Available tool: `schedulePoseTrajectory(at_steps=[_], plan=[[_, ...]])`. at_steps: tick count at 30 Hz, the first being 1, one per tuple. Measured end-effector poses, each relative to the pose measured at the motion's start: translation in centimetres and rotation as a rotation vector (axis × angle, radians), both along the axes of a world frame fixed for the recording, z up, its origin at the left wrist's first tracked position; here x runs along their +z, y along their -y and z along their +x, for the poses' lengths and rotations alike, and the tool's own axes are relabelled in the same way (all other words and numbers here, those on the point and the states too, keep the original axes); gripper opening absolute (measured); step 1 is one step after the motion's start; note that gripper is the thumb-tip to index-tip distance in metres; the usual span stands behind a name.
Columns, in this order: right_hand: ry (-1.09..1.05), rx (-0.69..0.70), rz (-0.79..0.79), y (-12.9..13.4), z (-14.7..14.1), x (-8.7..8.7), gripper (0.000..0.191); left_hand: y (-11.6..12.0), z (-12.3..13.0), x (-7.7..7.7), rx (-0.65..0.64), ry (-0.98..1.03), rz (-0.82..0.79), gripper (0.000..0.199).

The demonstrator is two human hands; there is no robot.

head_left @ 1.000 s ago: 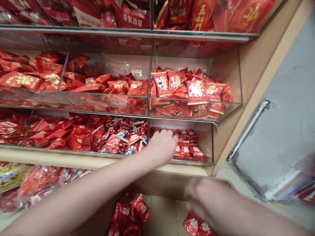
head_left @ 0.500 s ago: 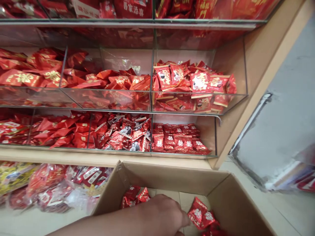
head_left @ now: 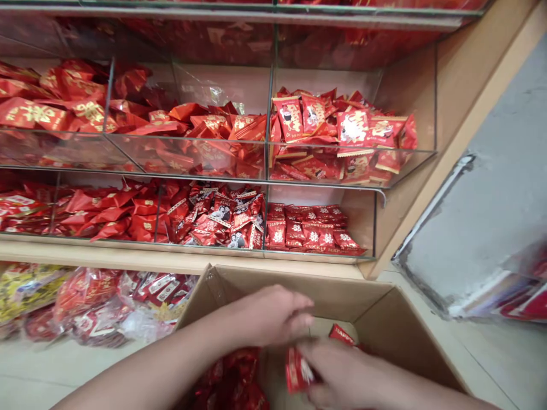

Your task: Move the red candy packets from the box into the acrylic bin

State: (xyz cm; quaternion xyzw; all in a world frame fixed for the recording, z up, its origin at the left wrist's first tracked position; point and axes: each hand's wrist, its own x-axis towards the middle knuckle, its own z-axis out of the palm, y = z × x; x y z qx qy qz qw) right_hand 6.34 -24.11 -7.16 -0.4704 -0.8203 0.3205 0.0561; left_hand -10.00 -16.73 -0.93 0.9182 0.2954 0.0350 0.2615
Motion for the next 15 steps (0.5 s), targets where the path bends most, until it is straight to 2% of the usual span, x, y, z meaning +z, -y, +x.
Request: schedulePoseTrajectory(at_steps=[3,6,8,11,13,15], plan=[[-0.139,-0.142,0.178,-3.2,0.6,2.0,0.03,-0.4,0.1,0.5,0.097,0.133,-0.09,0.04],[-0.343,-0.298,0.256,-3.8,1.3,3.1,0.037,-0.6,0.7,0.4,0.122,0.36,-0.276,0.031],[-0.589,-0.395,0.193,-3.6,1.8,3.5,0.042,-0.5,1.2,0.3,0.184,0.523,-0.45,0.031],[-0.89,-0.532,-0.019,-3.2,2.2,3.9,0.028,-0.3,1.7,0.4,0.349,0.666,-0.589,0.045],[-0.95,-0.571,-0.097,-3.2,2.4,4.2,0.025,-0.2,1.9,0.4,0.397,0.684,-0.615,0.05],[-0.955,-0.568,-0.095,-3.3,2.5,4.3,0.026,-0.1,2.0,0.4,0.39,0.656,-0.674,0.042]])
